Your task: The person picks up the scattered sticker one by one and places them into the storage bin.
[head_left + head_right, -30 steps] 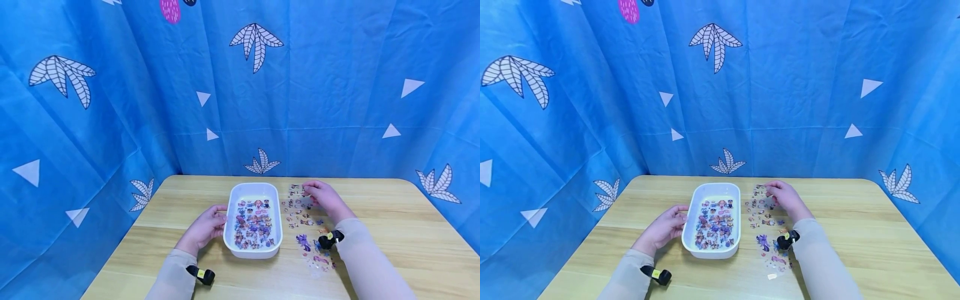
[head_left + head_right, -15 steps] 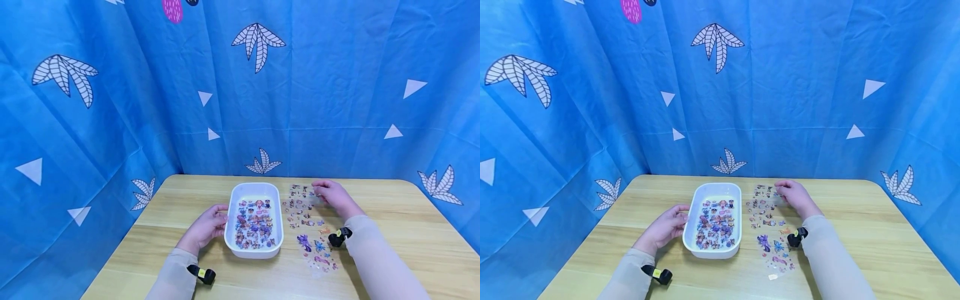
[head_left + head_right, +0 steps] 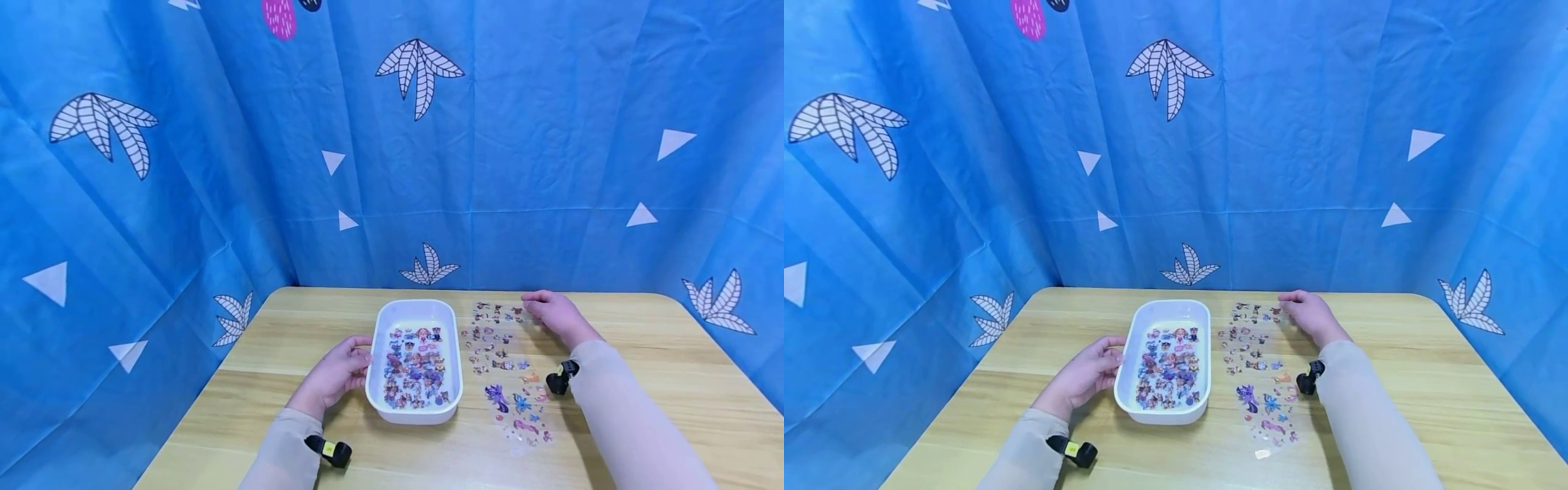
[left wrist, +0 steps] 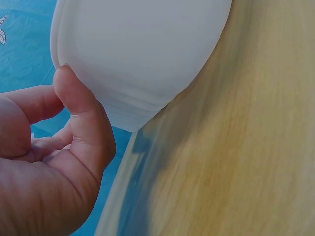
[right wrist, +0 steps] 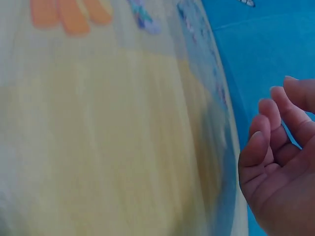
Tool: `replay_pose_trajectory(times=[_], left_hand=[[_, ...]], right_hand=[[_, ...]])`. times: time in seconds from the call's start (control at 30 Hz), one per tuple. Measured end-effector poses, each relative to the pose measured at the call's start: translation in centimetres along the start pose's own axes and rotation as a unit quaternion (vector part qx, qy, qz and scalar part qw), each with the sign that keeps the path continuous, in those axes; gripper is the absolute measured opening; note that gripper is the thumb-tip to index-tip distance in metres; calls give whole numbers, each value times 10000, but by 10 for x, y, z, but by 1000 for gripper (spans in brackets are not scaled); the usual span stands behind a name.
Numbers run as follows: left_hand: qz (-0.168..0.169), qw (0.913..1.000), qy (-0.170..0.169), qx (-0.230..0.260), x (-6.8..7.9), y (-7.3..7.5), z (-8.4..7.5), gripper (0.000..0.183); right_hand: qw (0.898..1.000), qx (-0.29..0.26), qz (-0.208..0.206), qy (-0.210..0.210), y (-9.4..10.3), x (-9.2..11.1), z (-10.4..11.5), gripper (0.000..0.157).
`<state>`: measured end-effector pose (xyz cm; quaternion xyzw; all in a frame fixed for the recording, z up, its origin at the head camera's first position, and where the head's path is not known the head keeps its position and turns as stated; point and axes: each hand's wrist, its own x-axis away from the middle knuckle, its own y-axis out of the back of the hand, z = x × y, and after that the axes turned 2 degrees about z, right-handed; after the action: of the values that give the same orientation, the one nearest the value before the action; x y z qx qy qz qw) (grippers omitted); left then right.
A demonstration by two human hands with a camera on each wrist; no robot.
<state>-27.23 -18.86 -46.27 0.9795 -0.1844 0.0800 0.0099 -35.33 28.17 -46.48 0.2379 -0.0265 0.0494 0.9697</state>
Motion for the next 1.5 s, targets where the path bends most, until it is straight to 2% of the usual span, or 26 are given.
replay_pose_trajectory(times=[0.27, 0.67, 1.07, 1.5], left_hand=[[-29, 10000, 30, 2, 0, 0, -1, 48], [57, 10000, -49, 32, 0, -2, 0, 49], [61, 9999, -62, 97, 0, -3, 2, 49], [65, 10000, -24, 68, 0, -2, 3, 50]], right_hand=[[9976, 689, -49, -26, 0, -9, -7, 43], [9894, 1445, 117, -31, -2, -16, -4, 44], [9848, 1713, 98, -266, -2, -23, -6, 45], [9811, 1907, 33, -314, -3, -16, -3, 23]])
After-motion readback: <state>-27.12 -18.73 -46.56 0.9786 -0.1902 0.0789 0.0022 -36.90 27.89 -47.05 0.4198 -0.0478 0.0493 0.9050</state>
